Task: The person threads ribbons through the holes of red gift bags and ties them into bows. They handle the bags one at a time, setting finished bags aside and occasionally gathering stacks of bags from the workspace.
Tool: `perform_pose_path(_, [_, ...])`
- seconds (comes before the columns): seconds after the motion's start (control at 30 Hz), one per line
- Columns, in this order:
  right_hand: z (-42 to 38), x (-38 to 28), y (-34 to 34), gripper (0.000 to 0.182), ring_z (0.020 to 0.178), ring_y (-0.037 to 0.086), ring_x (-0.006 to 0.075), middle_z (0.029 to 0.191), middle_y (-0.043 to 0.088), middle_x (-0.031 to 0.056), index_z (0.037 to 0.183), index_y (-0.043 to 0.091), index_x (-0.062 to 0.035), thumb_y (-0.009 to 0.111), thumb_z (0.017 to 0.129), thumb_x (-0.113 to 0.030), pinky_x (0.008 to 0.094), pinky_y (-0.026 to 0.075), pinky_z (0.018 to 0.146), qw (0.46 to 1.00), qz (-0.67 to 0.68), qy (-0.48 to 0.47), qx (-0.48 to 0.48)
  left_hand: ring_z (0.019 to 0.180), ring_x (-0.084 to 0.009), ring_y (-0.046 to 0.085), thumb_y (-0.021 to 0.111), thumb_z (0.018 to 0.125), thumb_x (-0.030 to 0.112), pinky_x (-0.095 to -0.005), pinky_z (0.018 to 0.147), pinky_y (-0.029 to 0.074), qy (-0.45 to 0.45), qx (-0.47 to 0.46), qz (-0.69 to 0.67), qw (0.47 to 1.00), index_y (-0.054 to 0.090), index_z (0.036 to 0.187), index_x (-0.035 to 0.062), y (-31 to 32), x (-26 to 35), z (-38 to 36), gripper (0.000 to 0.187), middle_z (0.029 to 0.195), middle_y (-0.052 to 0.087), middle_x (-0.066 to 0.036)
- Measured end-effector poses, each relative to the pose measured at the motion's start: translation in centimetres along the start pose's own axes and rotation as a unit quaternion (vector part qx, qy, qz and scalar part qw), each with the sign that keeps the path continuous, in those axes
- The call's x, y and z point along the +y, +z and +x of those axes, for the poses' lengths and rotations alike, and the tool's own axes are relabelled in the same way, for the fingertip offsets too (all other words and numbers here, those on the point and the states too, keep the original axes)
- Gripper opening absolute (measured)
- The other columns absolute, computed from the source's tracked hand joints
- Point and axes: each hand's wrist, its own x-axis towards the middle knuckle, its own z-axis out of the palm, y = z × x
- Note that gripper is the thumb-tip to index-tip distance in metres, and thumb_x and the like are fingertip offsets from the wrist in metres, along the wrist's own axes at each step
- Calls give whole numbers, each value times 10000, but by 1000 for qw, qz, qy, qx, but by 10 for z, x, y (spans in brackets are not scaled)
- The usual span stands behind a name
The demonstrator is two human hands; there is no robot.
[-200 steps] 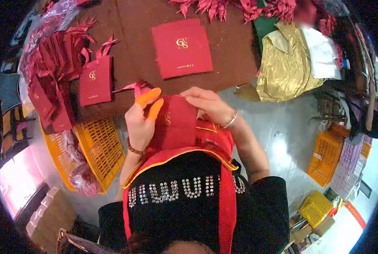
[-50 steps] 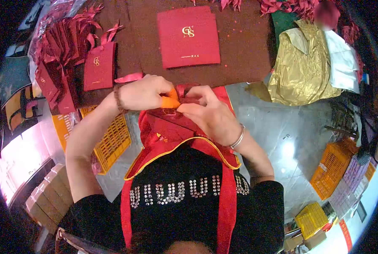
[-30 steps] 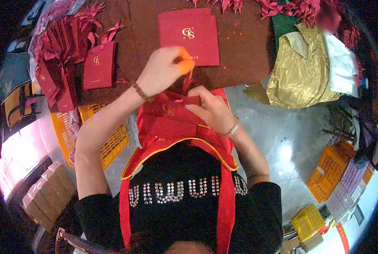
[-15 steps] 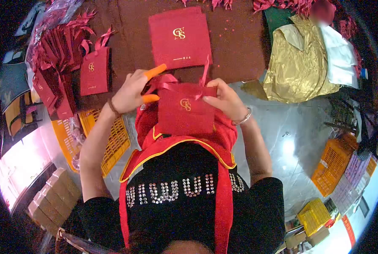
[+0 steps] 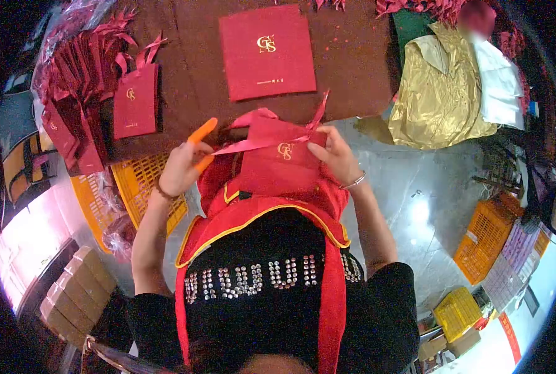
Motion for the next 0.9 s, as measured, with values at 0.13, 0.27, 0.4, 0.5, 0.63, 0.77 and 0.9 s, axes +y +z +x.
perform_pose_path(0.13, [2, 10, 3, 281, 731, 459, 30, 860, 507, -38, 1096, 491, -43, 607, 840, -44, 184, 402, 613, 998, 62, -11, 20, 656, -141, 580, 617, 789, 4, -228, 588, 450, -132, 23, -353, 926, 554, 1094, 36, -16, 1, -9, 313, 781, 622, -39])
perform_pose_path(0.27, [2, 2, 7, 310, 645, 415, 20, 811, 494, -52, 1133, 489, -48, 597, 843, -37, 162, 357, 559, 996, 69, -52, 36, 730, -107, 541, 600, 808, 19, -218, 643, 427, -99, 99, -605, 783, 540, 1144, 20, -10, 0, -4, 341, 863, 610, -41])
perform_pose_path(0.4, [2, -10, 4, 386, 632, 401, 16, 877, 539, -37, 1176, 482, -41, 624, 817, -48, 154, 359, 561, 992, -105, 50, 49, 731, -105, 532, 596, 808, 5, -219, 635, 415, -106, 187, -592, 777, 582, 1083, 16, 4, 0, 17, 276, 876, 606, -41])
perform_pose_path(0.5, [0, -2, 15, 368, 675, 433, 29, 973, 543, -6, 1138, 521, -37, 651, 795, -68, 162, 386, 588, 995, -9, -20, 94, 702, -72, 523, 612, 815, 27, -185, 655, 415, -123, 255, -449, 848, 594, 1054, 7, 12, 9, 25, 241, 894, 608, -22])
perform_pose_path(0.63, [-3, -3, 20, 298, 819, 524, 136, 1104, 518, 64, 1064, 576, -41, 649, 775, -44, 234, 445, 682, 919, -227, -223, 235, 783, -59, 539, 579, 849, 58, -183, 672, 419, -126, 266, -409, 864, 593, 1073, 8, 12, 10, 24, 230, 977, 619, -25])
perform_pose_path(0.77, [-3, -36, 22, 293, 934, 532, 241, 1075, 544, 109, 1047, 578, -35, 634, 761, -8, 312, 447, 792, 835, -385, -307, 248, 786, -82, 548, 521, 880, 53, -207, 687, 427, -79, 199, -550, 807, 553, 1144, 9, 12, 16, 23, 270, 923, 621, -49])
perform_pose_path(0.9, [21, -50, 37, 198, 909, 525, 277, 995, 572, 104, 955, 613, -40, 626, 758, -57, 362, 415, 799, 836, -391, -347, 167, 783, -107, 553, 492, 886, 35, -223, 701, 430, -3, 127, -624, 771, 509, 1181, 9, 7, 29, 19, 297, 881, 614, -84])
